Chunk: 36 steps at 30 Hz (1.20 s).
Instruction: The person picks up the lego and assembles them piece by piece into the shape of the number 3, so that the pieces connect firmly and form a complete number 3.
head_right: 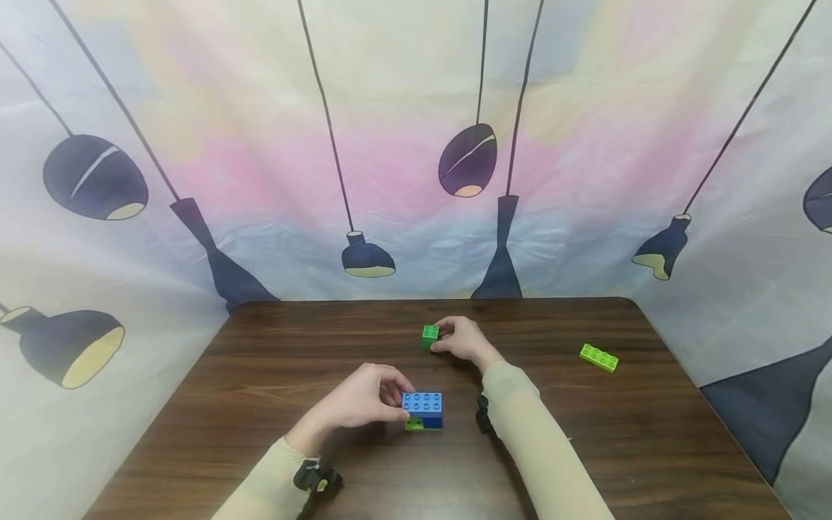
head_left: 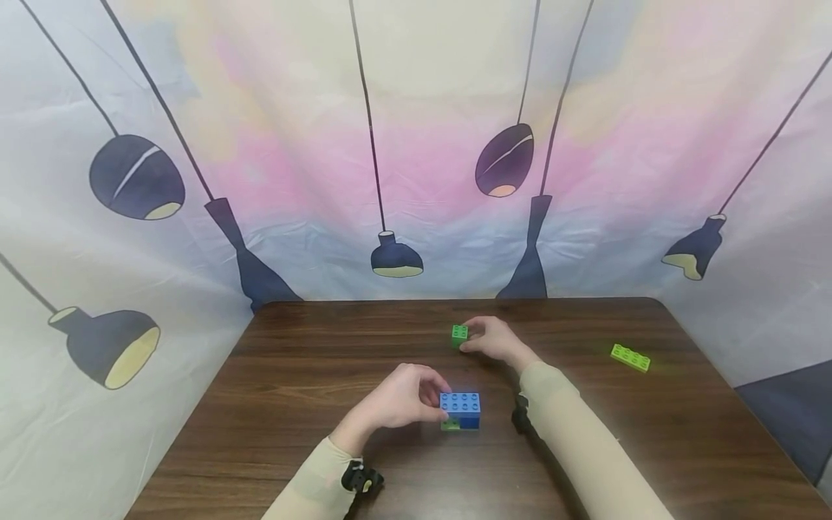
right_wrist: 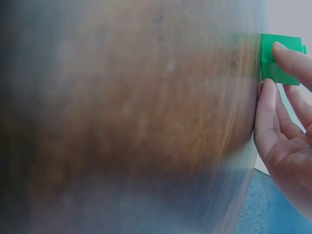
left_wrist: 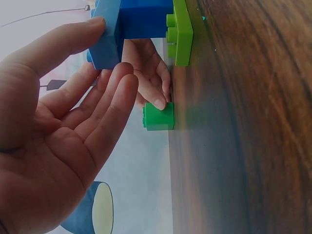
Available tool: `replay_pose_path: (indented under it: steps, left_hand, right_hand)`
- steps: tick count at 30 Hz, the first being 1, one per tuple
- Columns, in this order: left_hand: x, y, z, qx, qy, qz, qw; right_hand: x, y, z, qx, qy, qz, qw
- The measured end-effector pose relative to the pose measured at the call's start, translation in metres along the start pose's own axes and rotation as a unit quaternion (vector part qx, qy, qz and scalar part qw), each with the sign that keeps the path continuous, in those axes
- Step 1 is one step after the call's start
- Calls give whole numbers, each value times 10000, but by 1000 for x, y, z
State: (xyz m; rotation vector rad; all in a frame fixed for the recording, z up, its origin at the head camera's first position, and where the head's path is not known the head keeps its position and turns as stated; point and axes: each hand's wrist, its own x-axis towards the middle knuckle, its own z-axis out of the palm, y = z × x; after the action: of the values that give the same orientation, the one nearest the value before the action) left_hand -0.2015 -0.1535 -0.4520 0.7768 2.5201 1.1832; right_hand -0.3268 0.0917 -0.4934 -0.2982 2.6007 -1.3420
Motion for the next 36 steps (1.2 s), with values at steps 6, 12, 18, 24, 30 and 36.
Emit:
replay_pose_path:
  steps: [6,12,18,24,30,36]
  left_hand:
    - [0,1,-1,9,2,-8,10000]
    - [0,2,-1,-49,-19,-30,10000]
    - [-1,1,-1,-93,-21,-46,9999]
    - [-1,0,0,-105,-43,-55,9999]
    - [-1,-1,0,-88,-17,-44,9999]
    - [0,0,1,-113,-13,-21,9999]
  right_hand:
    - [0,0,-2,-20,37,-94,9999]
    - [-2,0,-2,-51,21,-46,10000]
    - [-2,1,-1,-8,13,-77,10000]
    - [-2,2,0,6,13,-45,10000]
    - [-4,1,1,47,24,-139,9999]
    - [-5,2,0,32,47,-42,10000]
